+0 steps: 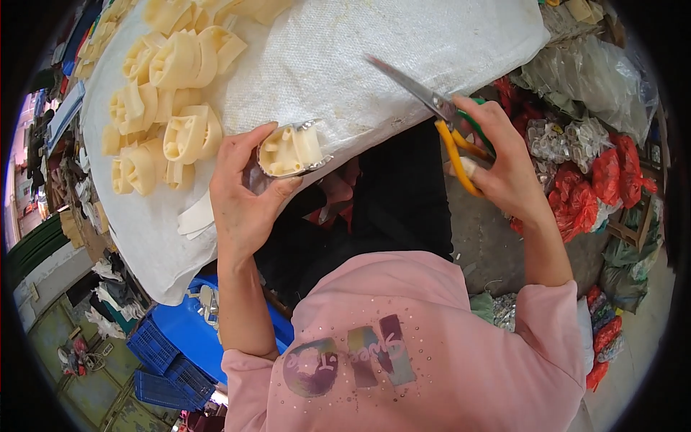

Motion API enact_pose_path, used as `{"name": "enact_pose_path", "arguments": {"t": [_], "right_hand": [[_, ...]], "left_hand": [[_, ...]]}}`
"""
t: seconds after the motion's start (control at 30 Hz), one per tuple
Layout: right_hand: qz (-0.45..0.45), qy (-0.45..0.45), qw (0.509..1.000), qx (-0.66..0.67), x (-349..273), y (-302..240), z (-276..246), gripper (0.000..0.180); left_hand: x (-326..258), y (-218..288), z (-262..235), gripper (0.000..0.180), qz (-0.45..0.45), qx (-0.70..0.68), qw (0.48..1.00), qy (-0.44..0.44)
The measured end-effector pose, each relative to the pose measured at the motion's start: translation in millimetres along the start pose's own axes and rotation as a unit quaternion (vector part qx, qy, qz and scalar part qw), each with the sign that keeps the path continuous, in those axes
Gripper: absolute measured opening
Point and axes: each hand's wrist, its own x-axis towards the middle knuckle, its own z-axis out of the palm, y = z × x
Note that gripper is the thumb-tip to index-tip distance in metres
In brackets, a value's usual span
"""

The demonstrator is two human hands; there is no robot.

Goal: Trimming and assembling metallic components onto plastic shoe heels.

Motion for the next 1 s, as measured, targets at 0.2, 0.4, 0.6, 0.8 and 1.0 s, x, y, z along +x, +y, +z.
{"name": "enact_pose_path", "arguments": {"t": [0.2, 0.4, 0.6, 0.8, 1.0], "right_hand": [[0.086, 0.054, 0.77, 0.63, -4, -19, 10, 0.081], [0.078, -0.012, 0.728, 0.681, 27, -59, 30, 0.066], [-0.058, 0.116, 0.669, 0.732, 44, -73, 41, 0.062], [0.0, 0.092, 0.668, 0.738, 53, -72, 95, 0.049], [-0.086, 0.091, 0.628, 0.768, 59, -65, 73, 0.045]], "left_hand": [[-1, 7, 15, 0.061, 0.012, 0.146, 0.988, 0.055], [-2, 10, 14, 0.059, 0.003, 0.202, 0.978, 0.054], [-1, 11, 12, 0.06, 0.007, 0.209, 0.977, 0.047], [3, 13, 12, 0.06, -0.004, 0.189, 0.981, 0.032], [3, 14, 8, 0.058, -0.002, 0.209, 0.978, 0.03]]}}
